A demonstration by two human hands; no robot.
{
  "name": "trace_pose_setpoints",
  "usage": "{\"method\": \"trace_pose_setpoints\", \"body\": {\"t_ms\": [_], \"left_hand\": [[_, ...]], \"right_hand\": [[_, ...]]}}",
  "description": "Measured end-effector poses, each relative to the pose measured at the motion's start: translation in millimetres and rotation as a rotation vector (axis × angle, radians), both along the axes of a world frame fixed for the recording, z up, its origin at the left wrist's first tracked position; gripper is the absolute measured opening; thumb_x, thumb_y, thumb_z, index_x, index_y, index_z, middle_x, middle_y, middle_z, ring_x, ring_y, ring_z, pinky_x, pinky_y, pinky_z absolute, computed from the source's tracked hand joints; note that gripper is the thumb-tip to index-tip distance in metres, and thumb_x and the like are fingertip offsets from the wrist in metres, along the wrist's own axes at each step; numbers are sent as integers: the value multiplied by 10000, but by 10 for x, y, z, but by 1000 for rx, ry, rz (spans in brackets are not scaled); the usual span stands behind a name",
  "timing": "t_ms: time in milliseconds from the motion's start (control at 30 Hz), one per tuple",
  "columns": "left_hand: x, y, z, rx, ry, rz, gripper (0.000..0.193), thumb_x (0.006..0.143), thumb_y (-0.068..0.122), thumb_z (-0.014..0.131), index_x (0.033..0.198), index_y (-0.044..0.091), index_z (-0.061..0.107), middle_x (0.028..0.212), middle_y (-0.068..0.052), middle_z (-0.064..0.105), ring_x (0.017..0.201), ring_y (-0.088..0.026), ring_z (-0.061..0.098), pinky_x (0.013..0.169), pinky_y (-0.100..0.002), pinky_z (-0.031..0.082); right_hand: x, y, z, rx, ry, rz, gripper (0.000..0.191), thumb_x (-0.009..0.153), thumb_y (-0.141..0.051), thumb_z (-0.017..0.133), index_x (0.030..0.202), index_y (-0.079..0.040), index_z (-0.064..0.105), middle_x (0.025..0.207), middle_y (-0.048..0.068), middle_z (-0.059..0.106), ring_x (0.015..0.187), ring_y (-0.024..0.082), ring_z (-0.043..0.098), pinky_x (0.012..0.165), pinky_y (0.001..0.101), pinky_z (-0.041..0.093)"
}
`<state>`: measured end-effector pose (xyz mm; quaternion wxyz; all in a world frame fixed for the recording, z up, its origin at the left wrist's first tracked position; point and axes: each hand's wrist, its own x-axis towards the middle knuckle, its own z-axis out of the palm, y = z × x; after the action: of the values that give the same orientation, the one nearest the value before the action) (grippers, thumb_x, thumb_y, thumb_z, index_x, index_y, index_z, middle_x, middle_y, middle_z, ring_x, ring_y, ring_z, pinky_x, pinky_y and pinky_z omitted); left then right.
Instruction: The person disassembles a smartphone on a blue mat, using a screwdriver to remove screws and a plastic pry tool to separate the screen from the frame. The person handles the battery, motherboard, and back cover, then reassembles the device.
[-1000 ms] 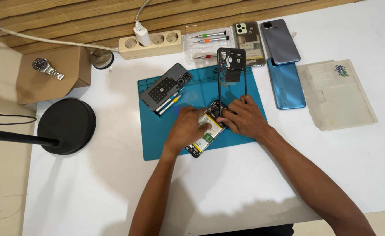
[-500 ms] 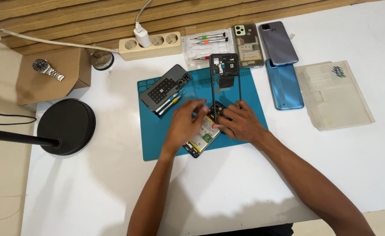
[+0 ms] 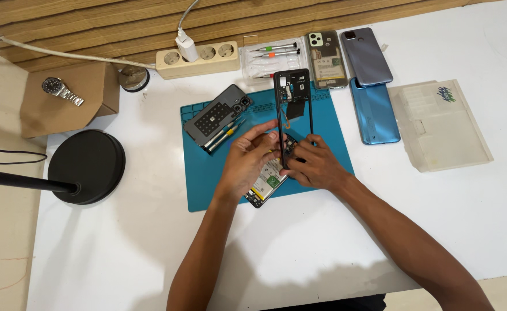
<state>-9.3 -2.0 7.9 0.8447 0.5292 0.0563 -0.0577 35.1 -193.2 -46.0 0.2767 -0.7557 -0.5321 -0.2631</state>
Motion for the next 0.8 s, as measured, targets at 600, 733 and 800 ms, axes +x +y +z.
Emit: {"method": "trace_pose_setpoints", "body": {"t_ms": [600,733,800], "left_hand": [[-63,-67,97,-166,42,13,302,986,157,684,1262,37,687,971,-42,712,867,-134,671,780,-369,609],[-76,-68,89,-153,39,20,264,990,162,689,1232,56,695,958,-43,709,887,-135,679,808,-369,597],[-76,-89,95,-101,47,63,257,972,160,688,1205,53,699,964,-39,717,884,-128,689,791,-354,608]], "right_hand": [[-26,-16,-40,37,110,142,341,938,-420,701,737,-154,629,804,-5,575,846,186,573,930,421,386],[-27,-17,-39,60,177,189,274,953,-382,704,837,-134,695,880,-1,626,912,188,596,989,421,391],[-21,-20,-35,73,222,210,242,958,-344,706,879,-116,724,912,12,634,949,203,600,1039,451,406]]}}
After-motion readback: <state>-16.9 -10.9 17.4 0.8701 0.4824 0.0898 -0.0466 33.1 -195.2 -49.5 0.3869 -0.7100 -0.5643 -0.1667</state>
